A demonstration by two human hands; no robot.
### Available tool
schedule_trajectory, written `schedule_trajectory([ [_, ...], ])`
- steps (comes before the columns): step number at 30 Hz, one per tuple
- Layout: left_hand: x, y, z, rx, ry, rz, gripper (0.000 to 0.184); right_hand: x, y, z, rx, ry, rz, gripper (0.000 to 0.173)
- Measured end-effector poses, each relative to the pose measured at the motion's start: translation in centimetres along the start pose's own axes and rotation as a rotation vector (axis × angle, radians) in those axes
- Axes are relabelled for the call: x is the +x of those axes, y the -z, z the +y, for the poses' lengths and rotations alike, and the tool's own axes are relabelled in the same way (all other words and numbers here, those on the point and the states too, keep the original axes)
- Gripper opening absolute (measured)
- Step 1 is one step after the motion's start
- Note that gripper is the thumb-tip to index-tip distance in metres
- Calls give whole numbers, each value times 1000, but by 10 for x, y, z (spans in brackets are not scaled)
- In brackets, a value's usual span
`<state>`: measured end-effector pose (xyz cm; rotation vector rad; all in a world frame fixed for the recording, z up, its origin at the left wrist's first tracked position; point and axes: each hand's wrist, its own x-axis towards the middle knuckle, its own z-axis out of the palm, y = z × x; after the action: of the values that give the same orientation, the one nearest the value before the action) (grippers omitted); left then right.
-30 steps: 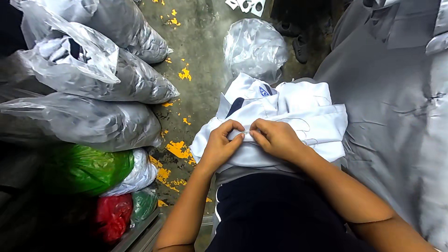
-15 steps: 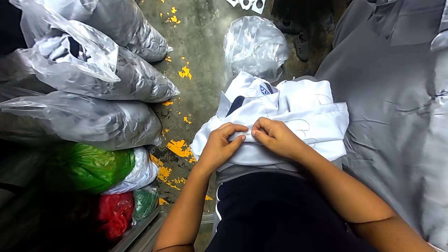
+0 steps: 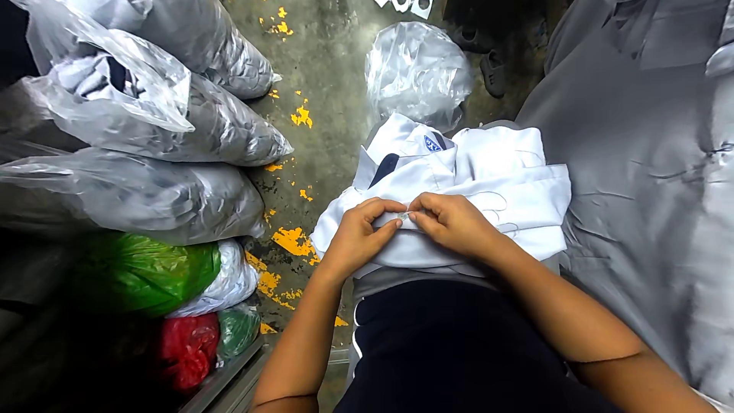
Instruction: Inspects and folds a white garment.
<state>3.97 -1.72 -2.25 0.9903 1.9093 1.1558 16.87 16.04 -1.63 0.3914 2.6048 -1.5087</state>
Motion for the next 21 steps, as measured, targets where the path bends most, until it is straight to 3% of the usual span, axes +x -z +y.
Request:
schedule_trajectory([
  [12, 3, 1, -4, 30, 22, -96, 20, 0, 3, 2, 99, -52, -42, 17],
  [21, 2, -5, -9, 111, -25, -28, 16, -1, 0, 5, 132, -54, -70, 16],
])
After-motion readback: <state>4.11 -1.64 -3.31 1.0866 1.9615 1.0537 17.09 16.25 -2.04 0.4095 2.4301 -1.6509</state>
